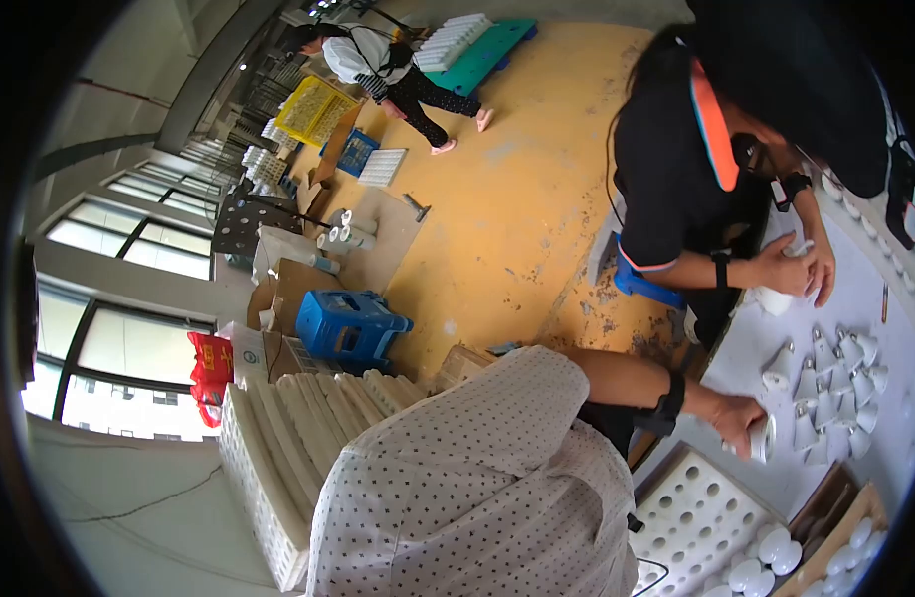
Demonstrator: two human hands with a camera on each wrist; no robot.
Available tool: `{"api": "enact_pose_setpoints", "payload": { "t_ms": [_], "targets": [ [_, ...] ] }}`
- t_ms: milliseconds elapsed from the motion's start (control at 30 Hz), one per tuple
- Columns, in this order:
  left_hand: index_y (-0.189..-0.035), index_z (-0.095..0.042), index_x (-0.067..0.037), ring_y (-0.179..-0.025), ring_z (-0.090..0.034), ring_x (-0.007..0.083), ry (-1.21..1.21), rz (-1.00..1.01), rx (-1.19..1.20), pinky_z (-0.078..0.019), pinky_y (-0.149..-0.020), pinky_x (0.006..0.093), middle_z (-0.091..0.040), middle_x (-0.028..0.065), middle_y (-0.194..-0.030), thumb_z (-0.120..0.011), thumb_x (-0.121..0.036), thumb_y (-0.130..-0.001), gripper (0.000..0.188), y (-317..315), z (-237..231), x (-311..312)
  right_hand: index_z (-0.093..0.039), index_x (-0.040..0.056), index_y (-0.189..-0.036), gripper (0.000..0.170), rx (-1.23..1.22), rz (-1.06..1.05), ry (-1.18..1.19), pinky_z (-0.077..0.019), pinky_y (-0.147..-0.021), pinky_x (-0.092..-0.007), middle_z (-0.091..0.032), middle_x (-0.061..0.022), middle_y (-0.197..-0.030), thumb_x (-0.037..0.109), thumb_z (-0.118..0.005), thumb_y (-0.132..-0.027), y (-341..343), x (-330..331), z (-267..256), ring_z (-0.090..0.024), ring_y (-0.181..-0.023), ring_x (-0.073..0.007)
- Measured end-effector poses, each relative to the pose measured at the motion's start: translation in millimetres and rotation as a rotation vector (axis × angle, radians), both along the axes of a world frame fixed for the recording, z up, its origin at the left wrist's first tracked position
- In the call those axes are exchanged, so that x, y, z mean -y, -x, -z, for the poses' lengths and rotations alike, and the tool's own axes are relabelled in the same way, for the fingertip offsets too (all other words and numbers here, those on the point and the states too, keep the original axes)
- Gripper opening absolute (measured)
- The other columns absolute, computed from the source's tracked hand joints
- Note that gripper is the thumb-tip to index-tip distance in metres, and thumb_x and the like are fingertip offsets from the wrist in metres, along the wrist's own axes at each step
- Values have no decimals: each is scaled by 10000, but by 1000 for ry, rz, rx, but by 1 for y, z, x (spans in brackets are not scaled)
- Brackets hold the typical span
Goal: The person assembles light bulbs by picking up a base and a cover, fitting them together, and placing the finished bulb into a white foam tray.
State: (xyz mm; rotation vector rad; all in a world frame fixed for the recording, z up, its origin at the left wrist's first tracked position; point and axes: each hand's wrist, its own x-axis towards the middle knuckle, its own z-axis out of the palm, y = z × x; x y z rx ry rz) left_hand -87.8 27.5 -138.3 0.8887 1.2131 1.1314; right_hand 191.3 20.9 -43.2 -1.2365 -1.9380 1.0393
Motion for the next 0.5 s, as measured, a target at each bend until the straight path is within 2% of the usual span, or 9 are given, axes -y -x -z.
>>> {"api": "enact_pose_setpoints", "payload": {
  "t_ms": [100, 200, 267, 300, 333, 367, 400, 433, 500],
  "targets": [
    [-840, -613, -32, -664, -580, 111, 16, 90, 312, -467, -543, 261, -618, 29, -754, -745, -80, -582, 294, -9, -44, 23, -418, 14, -1256, 690, -31, -39, 19, -335, -993, -371, -483, -173, -1231, 189, -723, -663, 4, 3, 0, -463, -1133, -297],
    [-840, -602, -13, -612, -574, 104, 33, 245, 305, -463, -517, 249, -618, 34, -746, -739, -84, -628, 262, -1, -86, 48, -420, 14, -1254, 697, -67, -78, 42, -333, -994, -370, -483, -169, -1230, 185, -729, -654, 5, 3, 1, -463, -1132, -297],
    [-945, -572, 35, -651, -592, 107, -42, 369, 135, -487, -556, 269, -638, 57, -785, -755, -124, -666, 369, 5, -88, 59, -421, 14, -1252, 701, -110, -133, 92, -332, -995, -370, -484, -167, -1230, 182, -734, -648, 8, 4, -3, -463, -1131, -297],
    [-992, -562, 39, -681, -589, 115, -159, 362, 189, -497, -603, 277, -633, 56, -791, -754, -145, -674, 415, 0, -65, 64, -421, 14, -1251, 703, -116, -149, 103, -331, -996, -370, -484, -165, -1230, 181, -736, -645, 13, 13, -12, -463, -1131, -297],
    [-1009, -564, 40, -690, -580, 119, -131, 435, -105, -496, -628, 280, -627, 49, -797, -753, -158, -677, 430, 9, -83, 71, -450, 26, -1202, 744, -99, -134, 120, -340, -979, -365, -485, -116, -1199, 102, -760, -529, 26, 23, -18, -468, -1105, -257],
    [-1004, -573, 31, -687, -582, 113, -158, 501, -17, -491, -616, 277, -632, 51, -812, -753, -167, -677, 422, 17, -100, 74, -459, 34, -1201, 767, 54, -145, 67, -359, -961, -363, -498, -116, -1195, 120, -778, -509, 33, 32, -37, -478, -1100, -257],
    [-989, -583, 19, -661, -583, 105, 75, 610, 31, -485, -598, 266, -635, 49, -796, -745, -160, -678, 394, 19, -116, 74, -474, 38, -1188, 768, -9, -189, 18, -375, -945, -361, -525, -116, -1165, 125, -795, -496, 44, 39, -49, -496, -1083, -255],
    [-1013, -572, 26, -597, -589, 98, 9, 645, 32, -503, -533, 248, -635, 68, -817, -739, -129, -700, 387, 18, -119, 73, -488, 43, -1172, 746, 71, -202, 28, -387, -932, -359, -549, -119, -1135, 133, -803, -502, 51, 43, -62, -518, -1060, -258],
    [-1009, -577, 36, -580, -590, 110, 55, 745, -42, -503, -538, 252, -632, 77, -792, -727, -146, -695, 393, 17, -136, 70, -488, 45, -1157, 724, -17, -276, -4, -397, -918, -349, -559, -114, -1120, 131, -806, -512, 56, 49, -70, -533, -1043, -251]
  ]
}}
